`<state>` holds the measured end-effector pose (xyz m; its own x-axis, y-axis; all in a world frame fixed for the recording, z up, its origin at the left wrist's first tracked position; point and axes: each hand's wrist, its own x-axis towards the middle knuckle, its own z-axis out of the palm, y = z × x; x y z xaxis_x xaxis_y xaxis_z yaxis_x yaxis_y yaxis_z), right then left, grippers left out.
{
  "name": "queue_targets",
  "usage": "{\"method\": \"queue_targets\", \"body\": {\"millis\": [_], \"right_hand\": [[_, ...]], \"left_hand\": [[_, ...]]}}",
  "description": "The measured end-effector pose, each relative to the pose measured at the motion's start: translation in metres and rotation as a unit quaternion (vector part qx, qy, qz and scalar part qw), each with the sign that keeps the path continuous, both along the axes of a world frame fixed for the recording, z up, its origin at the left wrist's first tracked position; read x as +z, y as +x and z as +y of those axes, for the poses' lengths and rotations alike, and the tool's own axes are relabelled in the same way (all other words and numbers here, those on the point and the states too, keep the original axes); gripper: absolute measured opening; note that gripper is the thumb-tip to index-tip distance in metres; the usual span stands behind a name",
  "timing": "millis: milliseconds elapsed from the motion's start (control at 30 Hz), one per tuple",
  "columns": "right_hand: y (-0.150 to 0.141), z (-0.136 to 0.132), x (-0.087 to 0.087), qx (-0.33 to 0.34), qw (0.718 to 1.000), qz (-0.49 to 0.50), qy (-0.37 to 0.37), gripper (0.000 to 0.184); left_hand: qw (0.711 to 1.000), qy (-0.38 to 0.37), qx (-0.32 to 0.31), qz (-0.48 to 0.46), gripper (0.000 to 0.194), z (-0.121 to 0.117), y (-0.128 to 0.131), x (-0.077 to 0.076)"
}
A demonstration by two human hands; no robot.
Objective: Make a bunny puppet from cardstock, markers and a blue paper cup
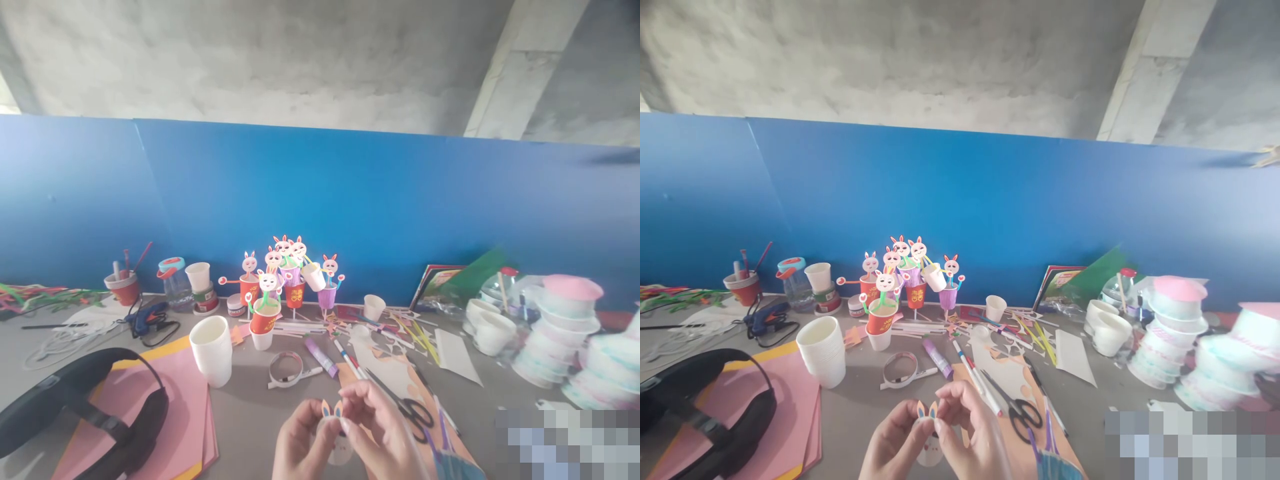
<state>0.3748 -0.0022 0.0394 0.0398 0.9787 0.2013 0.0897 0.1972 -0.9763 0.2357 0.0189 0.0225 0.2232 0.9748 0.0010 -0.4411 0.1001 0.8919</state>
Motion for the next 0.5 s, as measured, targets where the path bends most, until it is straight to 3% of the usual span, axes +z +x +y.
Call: {"method": "queue_targets", "body": {"millis": [300, 500], "right_hand": [[-0.003, -0.0004, -0.0073, -0.002, 0.996, 0.086, -0.028, 0.032], [-0.0039, -0.0016, -0.0004, 0.016, 0.996, 0.076, -0.036, 0.035]], "left_hand": [[0.999, -0.01, -0.04, -0.003, 0.048, 0.0023, -0.0001, -0.01], [0.999, 0.015, -0.044, 0.013, 0.045, 0.0017, -0.002, -0.0101]]}}
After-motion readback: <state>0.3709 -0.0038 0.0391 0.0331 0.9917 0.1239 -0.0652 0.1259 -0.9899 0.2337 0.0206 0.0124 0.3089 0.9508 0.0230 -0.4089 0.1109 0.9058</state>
